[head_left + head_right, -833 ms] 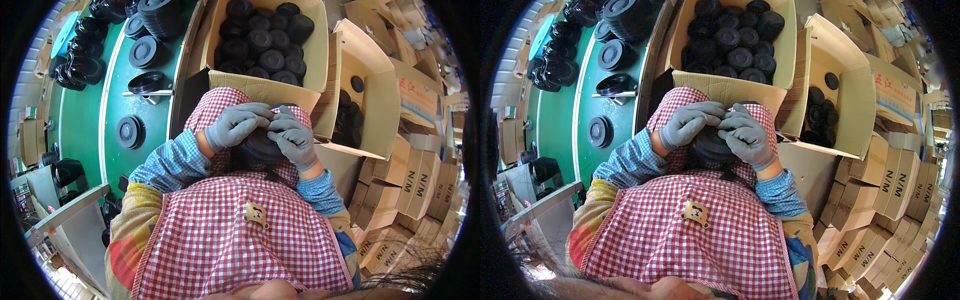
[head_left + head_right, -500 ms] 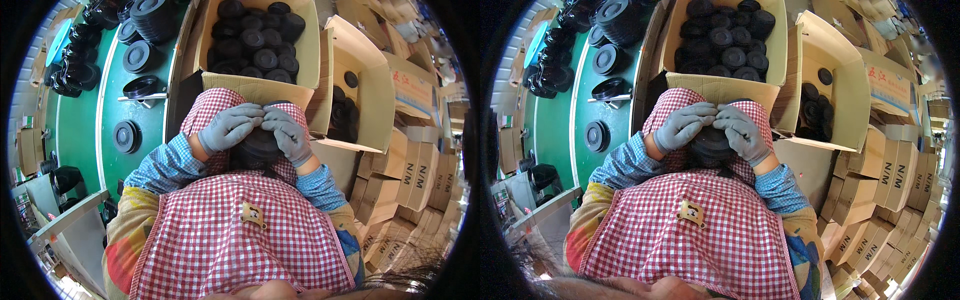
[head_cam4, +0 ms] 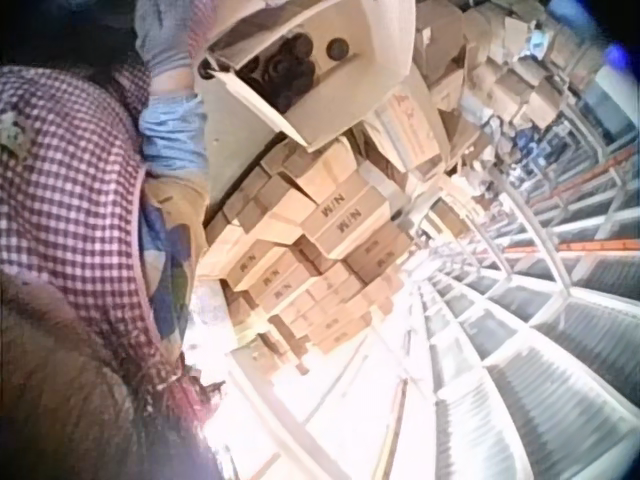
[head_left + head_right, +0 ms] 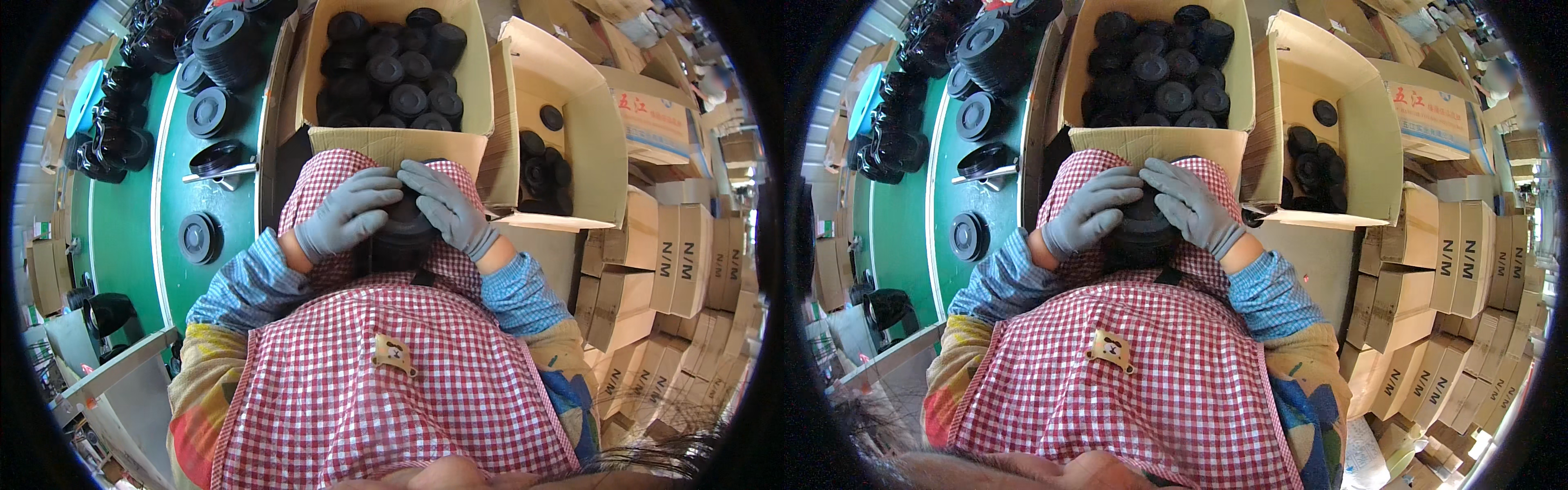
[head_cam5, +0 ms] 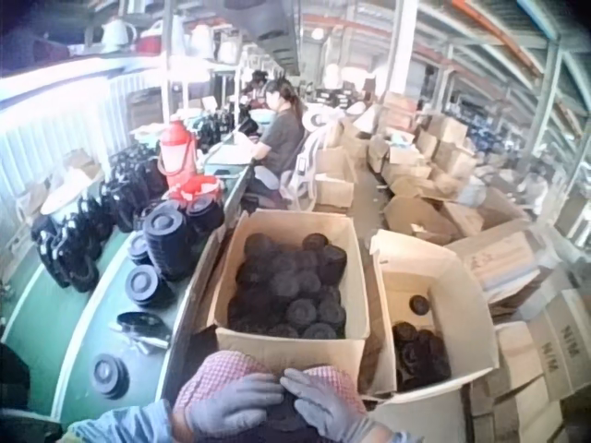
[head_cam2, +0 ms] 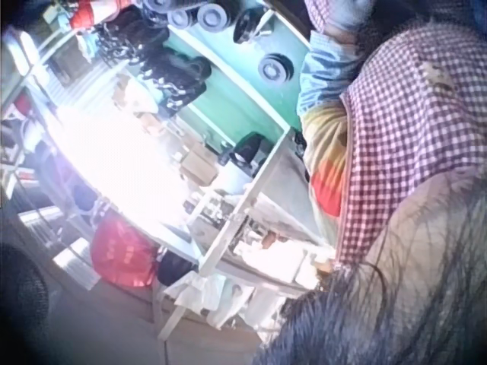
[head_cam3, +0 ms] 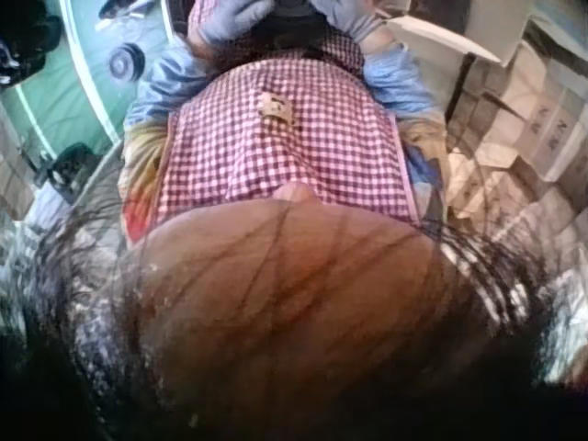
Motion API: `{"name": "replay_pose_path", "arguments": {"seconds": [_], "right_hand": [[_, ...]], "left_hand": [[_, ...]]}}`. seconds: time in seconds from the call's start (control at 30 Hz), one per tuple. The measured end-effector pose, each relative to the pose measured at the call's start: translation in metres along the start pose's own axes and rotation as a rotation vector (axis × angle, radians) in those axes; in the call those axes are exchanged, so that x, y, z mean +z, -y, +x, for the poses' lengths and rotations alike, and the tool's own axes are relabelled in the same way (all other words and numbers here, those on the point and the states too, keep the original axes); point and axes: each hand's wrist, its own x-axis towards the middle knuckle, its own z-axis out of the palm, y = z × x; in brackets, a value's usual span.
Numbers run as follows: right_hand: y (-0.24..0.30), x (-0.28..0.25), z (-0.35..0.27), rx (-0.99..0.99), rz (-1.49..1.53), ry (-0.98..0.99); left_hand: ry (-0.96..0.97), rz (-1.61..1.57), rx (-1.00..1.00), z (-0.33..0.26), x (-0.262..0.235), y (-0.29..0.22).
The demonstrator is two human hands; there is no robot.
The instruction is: The person repeatedly picks up black plastic containers and lids from a cardboard box, uses a metal tool to press or adjust the lid onto each container, and places the finished units on a green workbench. The process is repeated for multiple containers throughout the clip.
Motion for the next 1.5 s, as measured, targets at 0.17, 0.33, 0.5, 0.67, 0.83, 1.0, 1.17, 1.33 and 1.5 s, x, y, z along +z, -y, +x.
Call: {"name": "replay_pose_path", "arguments": {"seconds": [0.17,0.33,0.5,0.67,0.83,1.0,1.17,1.33,1.5], "right_hand": [[0.020,0.015,-0.005,0.035,0.026,-0.090],[0.017,0.030,0.005,0.190,0.233,-0.325],[0.012,0.020,0.003,0.211,0.394,-0.225],[0.010,0.000,-0.003,-0.009,0.060,0.002],[0.007,0.012,-0.006,0.066,0.087,-0.078],[0.019,0.012,-0.003,0.204,0.314,-0.190],[0.010,0.012,-0.006,0.094,0.194,-0.155],[0.009,0.012,-0.007,0.070,0.128,-0.128],[0.012,0.016,-0.008,0.008,-0.129,-0.108]], "left_hand": [[-0.141,-0.215,-0.178,-0.003,0.008,0.017],[-0.190,-0.425,-0.453,0.012,0.013,0.010],[-0.067,-0.590,-0.401,0.014,0.002,0.017],[0.124,-0.233,-0.110,0.010,-0.013,0.014],[0.057,-0.334,-0.220,0.009,-0.007,0.014],[-0.011,-0.310,-0.255,0.014,-0.003,0.012],[-0.026,-0.260,-0.067,0.013,0.003,0.021],[-0.031,-0.202,0.000,0.009,0.005,0.029],[0.033,-0.169,-0.114,0.010,-0.003,0.018]]}}
